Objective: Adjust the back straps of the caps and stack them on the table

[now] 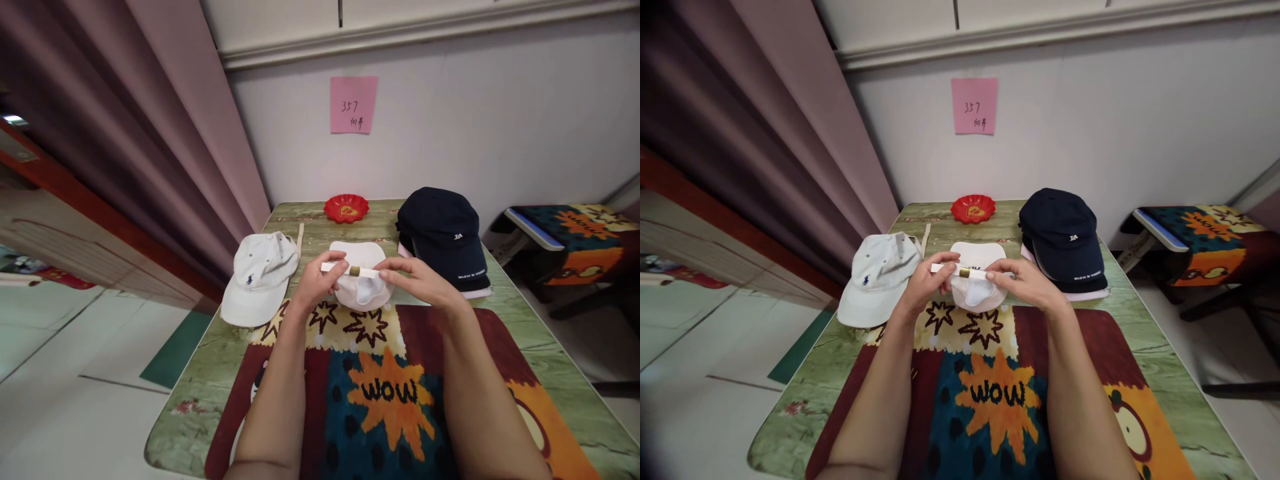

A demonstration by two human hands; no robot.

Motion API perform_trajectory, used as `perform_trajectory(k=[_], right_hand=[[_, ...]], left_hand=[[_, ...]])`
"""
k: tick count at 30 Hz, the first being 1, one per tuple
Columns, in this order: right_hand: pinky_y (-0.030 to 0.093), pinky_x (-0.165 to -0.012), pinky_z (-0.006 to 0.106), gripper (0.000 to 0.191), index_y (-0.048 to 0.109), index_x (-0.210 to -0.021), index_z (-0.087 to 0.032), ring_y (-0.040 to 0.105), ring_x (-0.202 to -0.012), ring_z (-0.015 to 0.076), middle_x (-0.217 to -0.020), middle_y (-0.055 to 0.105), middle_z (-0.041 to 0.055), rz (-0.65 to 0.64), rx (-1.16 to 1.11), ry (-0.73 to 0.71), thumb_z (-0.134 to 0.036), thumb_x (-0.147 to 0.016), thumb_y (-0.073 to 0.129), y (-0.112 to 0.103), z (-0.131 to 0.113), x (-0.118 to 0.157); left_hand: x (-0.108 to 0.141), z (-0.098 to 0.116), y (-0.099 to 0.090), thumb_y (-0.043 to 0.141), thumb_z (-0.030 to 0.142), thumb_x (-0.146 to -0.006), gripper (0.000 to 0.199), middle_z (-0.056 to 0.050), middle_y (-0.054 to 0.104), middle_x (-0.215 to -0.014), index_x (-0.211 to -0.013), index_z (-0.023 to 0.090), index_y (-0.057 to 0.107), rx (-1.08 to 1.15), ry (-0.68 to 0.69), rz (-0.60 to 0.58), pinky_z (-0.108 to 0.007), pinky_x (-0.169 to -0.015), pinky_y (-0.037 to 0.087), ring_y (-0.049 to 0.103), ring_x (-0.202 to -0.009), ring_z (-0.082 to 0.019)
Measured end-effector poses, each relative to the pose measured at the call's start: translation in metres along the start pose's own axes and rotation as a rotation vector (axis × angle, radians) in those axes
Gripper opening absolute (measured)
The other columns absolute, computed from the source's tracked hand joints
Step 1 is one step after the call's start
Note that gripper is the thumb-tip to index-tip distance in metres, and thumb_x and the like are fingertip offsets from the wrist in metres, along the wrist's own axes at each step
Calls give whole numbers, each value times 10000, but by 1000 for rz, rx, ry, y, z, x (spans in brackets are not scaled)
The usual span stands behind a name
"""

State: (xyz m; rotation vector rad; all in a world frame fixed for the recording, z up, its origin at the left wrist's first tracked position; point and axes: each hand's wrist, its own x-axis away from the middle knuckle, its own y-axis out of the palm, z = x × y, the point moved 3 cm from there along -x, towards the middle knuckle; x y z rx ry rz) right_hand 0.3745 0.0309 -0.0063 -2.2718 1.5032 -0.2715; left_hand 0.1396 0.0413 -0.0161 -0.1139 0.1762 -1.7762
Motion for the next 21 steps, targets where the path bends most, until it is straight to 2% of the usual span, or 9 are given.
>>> perform_trajectory(k=[3, 9, 12, 14, 15, 17, 19, 21], right_hand=[[474, -771, 305, 409, 757, -986, -169, 637, -846, 220, -946, 739, 53, -31, 34, 5, -545, -879, 638, 3, 4, -1], [446, -630, 279, 346, 738, -855, -186, 593, -703, 190, -760, 692, 26, 73, 44, -29, -510, -885, 622, 7, 7, -6], [435, -605, 278, 333, 730, -834, -194, 581, -686, 191, -723, 675, 22, 95, 44, -35, -507, -877, 622, 9, 7, -7], [432, -602, 276, 329, 729, -835, -194, 574, -683, 189, -716, 670, 21, 97, 41, -29, -506, -871, 628, 10, 6, -7], [431, -600, 274, 328, 730, -841, -194, 571, -683, 187, -718, 670, 21, 97, 40, -27, -506, -867, 633, 10, 6, -7], [425, -595, 269, 329, 734, -860, -193, 568, -685, 183, -733, 675, 23, 93, 37, -25, -509, -863, 642, 12, 5, -7], [415, -587, 264, 340, 736, -879, -194, 563, -683, 176, -761, 682, 26, 81, 26, -25, -520, -869, 640, 14, 5, -8], [400, -578, 259, 356, 733, -888, -192, 550, -670, 163, -786, 682, 25, 72, 11, -24, -533, -882, 630, 16, 6, -9]], left_hand=[[0, 1, 0, 747, 501, -815, 526, 13, 616, -657, -1192, 143, 669, 34, -6, 23, -219, -447, 442, 549, -508, -112], [5, 8, -4, 763, 504, -801, 472, 10, 634, -649, -1119, 161, 699, 35, 3, 28, -230, -449, 458, 572, -498, -120], [8, 12, -7, 751, 502, -815, 454, 16, 604, -578, -1111, 162, 702, 57, 5, 12, -237, -476, 464, 569, -489, -129], [8, 14, -10, 732, 500, -828, 439, -6, 632, -623, -1108, 164, 705, 59, 30, 51, -249, -519, 483, 594, -536, -142], [8, 15, -12, 721, 495, -833, 421, -39, 684, -730, -1099, 169, 711, 37, 67, 92, -263, -575, 511, 635, -616, -158], [7, 18, -14, 722, 476, -826, 386, -117, 718, -1113, -1084, 188, 728, -78, 169, 184, -319, -783, 556, 693, -939, -227], [5, 19, -13, 737, 454, -814, 380, -130, 581, -1437, -1104, 209, 741, -225, 254, 209, -385, -1019, 491, 576, -1279, -298], [4, 19, -9, 728, 444, -829, 375, -127, 560, -1474, -1125, 214, 744, -296, 276, 124, -409, -1116, 414, 502, -1377, -314]])
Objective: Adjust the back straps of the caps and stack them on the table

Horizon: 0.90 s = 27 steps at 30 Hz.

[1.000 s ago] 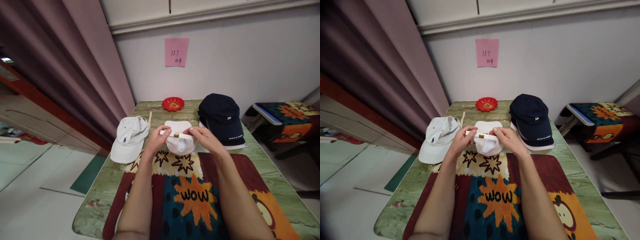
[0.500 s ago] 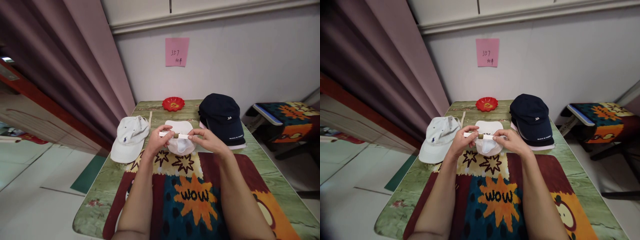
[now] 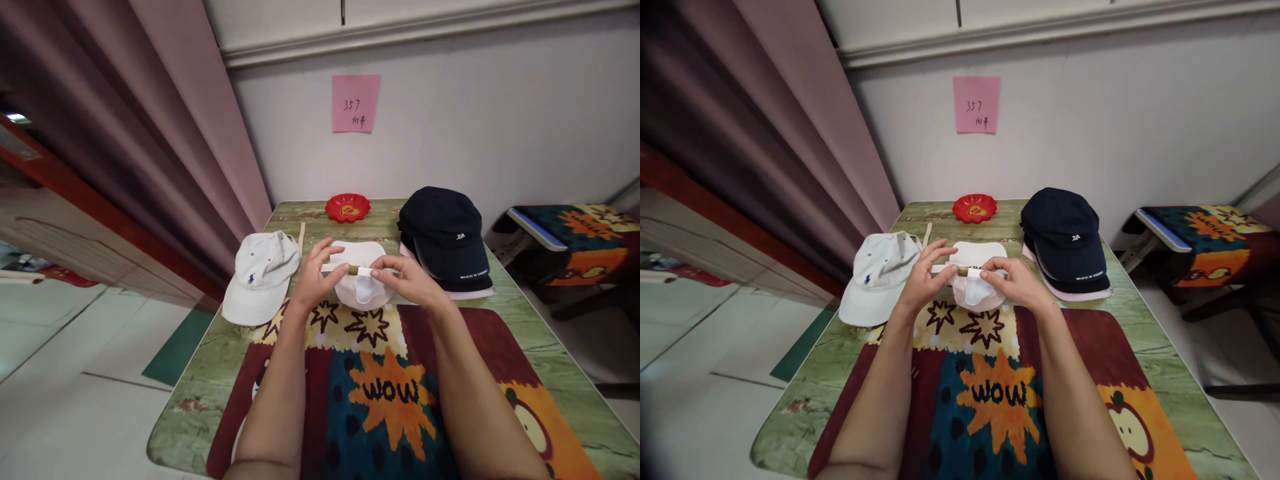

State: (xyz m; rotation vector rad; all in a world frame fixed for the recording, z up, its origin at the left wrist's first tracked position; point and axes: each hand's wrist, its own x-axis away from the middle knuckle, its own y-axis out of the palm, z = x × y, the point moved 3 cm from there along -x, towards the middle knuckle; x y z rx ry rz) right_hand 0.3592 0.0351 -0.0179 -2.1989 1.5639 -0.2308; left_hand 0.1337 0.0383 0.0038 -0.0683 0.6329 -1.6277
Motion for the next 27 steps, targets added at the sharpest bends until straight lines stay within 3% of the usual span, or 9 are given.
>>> perform_trajectory(k=[3, 5, 9, 15, 27], right_hand=[[377, -571, 254, 359, 725, -873, -183, 525, -655, 147, -801, 675, 23, 9, -8, -11, -526, -901, 620, 3, 1, -2], [365, -568, 252, 346, 721, -860, -179, 521, -660, 145, -817, 679, 27, 20, -11, -26, -504, -910, 616, 5, -1, -3], [332, -542, 251, 335, 715, -838, -179, 488, -626, 134, -807, 672, 28, 34, -5, -34, -485, -918, 604, 11, -9, -3], [240, -483, 252, 301, 712, -818, -192, 314, -506, 92, -714, 634, -1, 61, 35, -18, -479, -879, 645, 20, -20, -3], [245, -502, 259, 308, 729, -806, -191, 330, -508, 97, -671, 622, -8, 70, 80, -13, -469, -890, 625, 20, -21, -3]], left_hand=[[0, 0, 7, 691, 429, -871, 309, -115, 715, -1226, -1066, 198, 754, 48, -9, -160, -386, -1061, 446, 633, -1198, -282], [1, 1, 8, 685, 424, -879, 278, -96, 751, -1107, -1017, 195, 760, 57, -26, -201, -369, -1007, 469, 672, -1091, -265], [2, 2, 8, 688, 445, -874, 274, -88, 751, -1069, -975, 203, 768, 47, -27, -235, -351, -955, 477, 670, -1054, -261], [1, -2, 11, 731, 436, -821, 263, -67, 730, -985, -893, 183, 727, 99, -15, -249, -319, -886, 482, 661, -972, -239], [3, 2, 14, 701, 414, -833, 246, -52, 736, -920, -880, 173, 723, 101, -52, -251, -296, -826, 477, 657, -905, -223]])
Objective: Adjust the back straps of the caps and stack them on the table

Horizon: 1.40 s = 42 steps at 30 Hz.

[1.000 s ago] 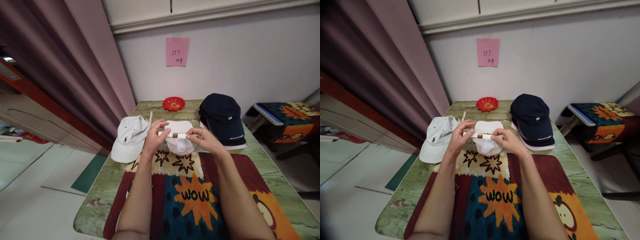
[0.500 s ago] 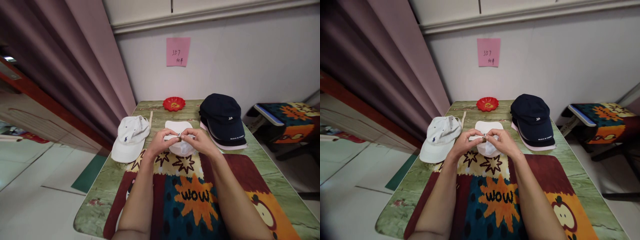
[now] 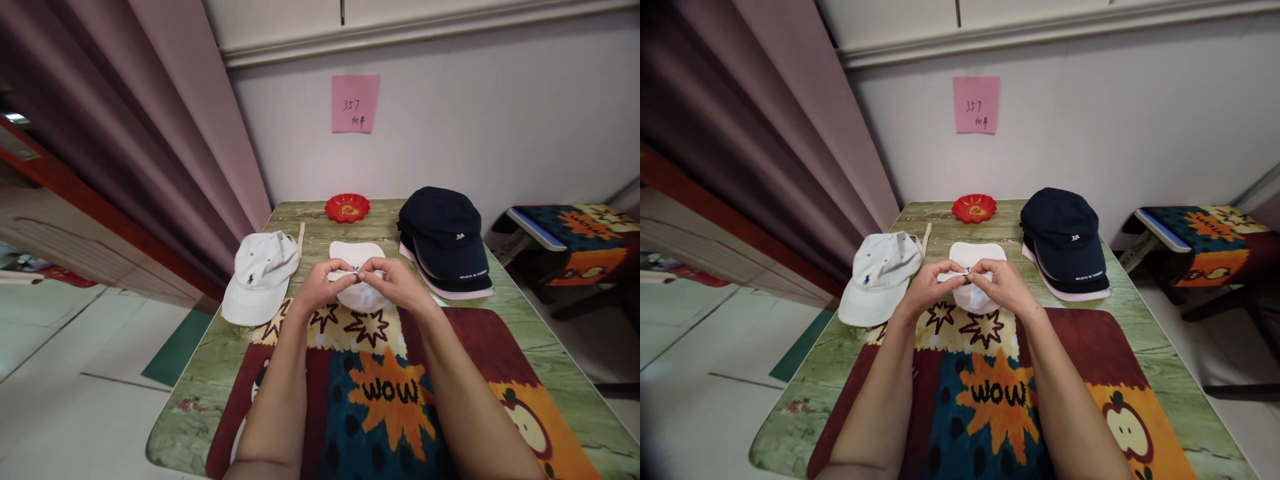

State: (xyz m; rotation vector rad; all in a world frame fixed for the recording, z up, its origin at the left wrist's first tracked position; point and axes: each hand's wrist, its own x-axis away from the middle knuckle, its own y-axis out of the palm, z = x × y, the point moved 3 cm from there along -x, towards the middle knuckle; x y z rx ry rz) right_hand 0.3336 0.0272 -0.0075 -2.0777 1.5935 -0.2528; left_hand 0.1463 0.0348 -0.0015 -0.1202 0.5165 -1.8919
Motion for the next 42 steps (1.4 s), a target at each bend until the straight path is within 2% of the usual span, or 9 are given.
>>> perform_trajectory(k=[8, 14, 21, 42], right_hand=[[240, -499, 260, 309, 733, -812, -190, 331, -505, 98, -664, 613, -10, 6, 5, 10, -472, -882, 629, 0, 2, 0], [257, -510, 270, 288, 735, -841, -194, 354, -494, 93, -752, 690, 3, 18, 3, -1, -456, -886, 622, 2, -2, -1], [274, -530, 271, 246, 727, -820, -195, 397, -503, 101, -747, 699, 9, 68, 36, -14, -410, -876, 621, 6, -3, -2], [297, -542, 257, 264, 720, -803, -185, 421, -518, 95, -743, 693, 0, 77, 26, 0, -420, -866, 616, 8, -3, -2]], left_hand=[[-1, -1, 2, 693, 393, -819, 225, -48, 741, -901, -858, 174, 726, 19, -13, 14, -295, -825, 480, 656, -884, -218], [-1, -4, 2, 685, 400, -835, 232, -52, 739, -907, -860, 174, 725, 19, -13, 27, -292, -811, 477, 654, -884, -218], [-1, -9, 1, 676, 420, -843, 252, -50, 739, -901, -864, 174, 727, -13, -14, 35, -285, -774, 473, 647, -860, -210], [-2, -10, 3, 636, 368, -866, 223, -32, 717, -851, -823, 161, 705, -52, -11, 45, -267, -735, 455, 622, -810, -180]])
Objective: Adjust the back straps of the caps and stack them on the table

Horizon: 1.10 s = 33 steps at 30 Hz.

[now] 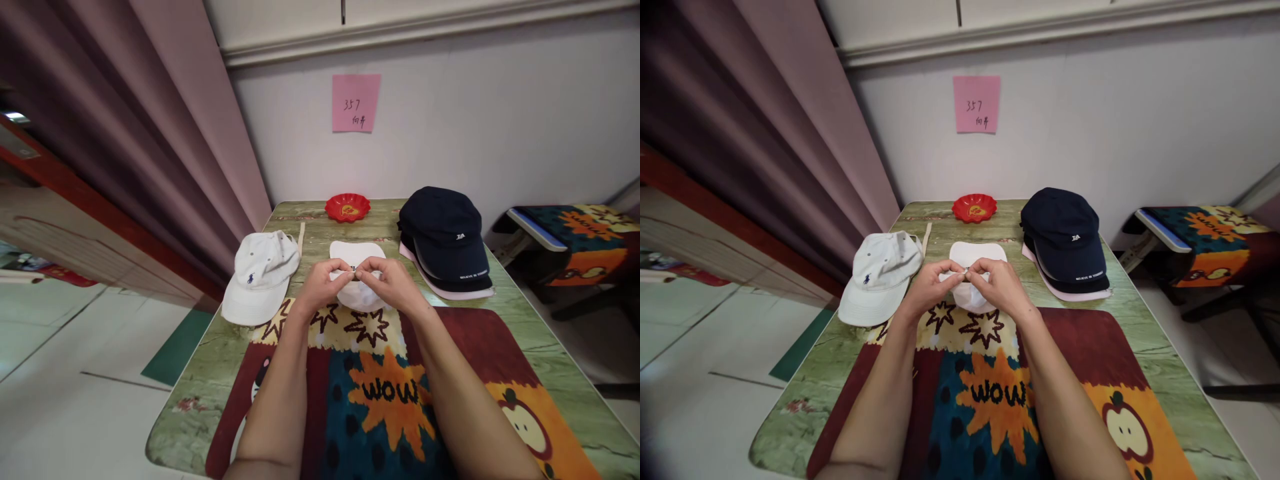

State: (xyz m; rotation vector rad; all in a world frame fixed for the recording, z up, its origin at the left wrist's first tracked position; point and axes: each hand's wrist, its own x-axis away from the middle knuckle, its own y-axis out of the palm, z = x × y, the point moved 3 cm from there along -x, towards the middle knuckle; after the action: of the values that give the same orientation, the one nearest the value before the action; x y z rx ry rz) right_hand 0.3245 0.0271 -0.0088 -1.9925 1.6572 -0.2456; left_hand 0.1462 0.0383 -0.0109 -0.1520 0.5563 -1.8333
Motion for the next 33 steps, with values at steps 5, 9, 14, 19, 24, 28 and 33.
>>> perform_trajectory(k=[5, 9, 14, 19, 24, 28, 33], right_hand=[[416, -636, 262, 352, 733, -830, -180, 597, -685, 159, -805, 735, 32, 47, -89, 14, -487, -915, 585, -20, 14, 0], [486, -835, 311, 389, 760, -932, -190, 696, -940, 227, -952, 785, 65, 152, -99, 1, -474, -974, 498, -50, 37, 3], [518, -939, 369, 330, 769, -1100, -233, 728, -990, 249, -1047, 795, 46, 104, 174, 70, -210, -855, 550, -67, 71, 10], [473, -1089, 404, 549, 760, -1192, -282, 655, -1226, 284, -1302, 720, 51, -99, 306, 2, -96, -686, 654, -47, 83, 7], [484, -1068, 456, 208, 812, -982, -257, 694, -1137, 296, -1214, 754, 73, -95, 154, -67, -262, -803, 707, -44, 59, 3], [554, -973, 438, 255, 801, -963, -246, 736, -1022, 291, -1022, 803, 49, 10, -408, -46, -400, -760, 813, -56, 32, 12], [589, -949, 480, 434, 773, -1030, -250, 741, -1045, 330, -987, 806, 64, 96, -928, 43, -491, -678, 848, -46, 14, 19]], left_hand=[[0, -1, -7, 639, 426, -887, 270, -48, 736, -953, -917, 169, 715, 68, 8, 23, -282, -806, 486, 649, -884, -197], [1, -11, -24, 559, 427, -932, 305, -66, 743, -1048, -999, 180, 724, 108, -20, 215, -323, -921, 498, 663, -1013, -230], [4, -24, -32, 495, 128, -798, 392, -90, 686, -1257, -1121, 197, 706, -168, -2, 158, -438, -1109, 430, 597, -1233, -270], [0, -33, -18, 533, 74, -748, 459, -103, 622, -1412, -1126, 237, 735, -361, 16, 15, -522, -1165, 375, 543, -1338, -311], [-3, -24, -17, 645, 157, -804, 233, -103, 720, -1261, -1000, 219, 755, -182, 59, 85, -540, -1170, 351, 577, -1308, -323], [9, -3, -33, 795, 319, -772, 271, -71, 771, -1044, -1010, 204, 735, 387, 58, 220, -390, -932, 546, 712, -999, -252], [19, 15, -28, 880, 471, -654, 471, -75, 779, -964, -1017, 207, 736, 844, -32, 167, -386, -848, 593, 735, -985, -300]])
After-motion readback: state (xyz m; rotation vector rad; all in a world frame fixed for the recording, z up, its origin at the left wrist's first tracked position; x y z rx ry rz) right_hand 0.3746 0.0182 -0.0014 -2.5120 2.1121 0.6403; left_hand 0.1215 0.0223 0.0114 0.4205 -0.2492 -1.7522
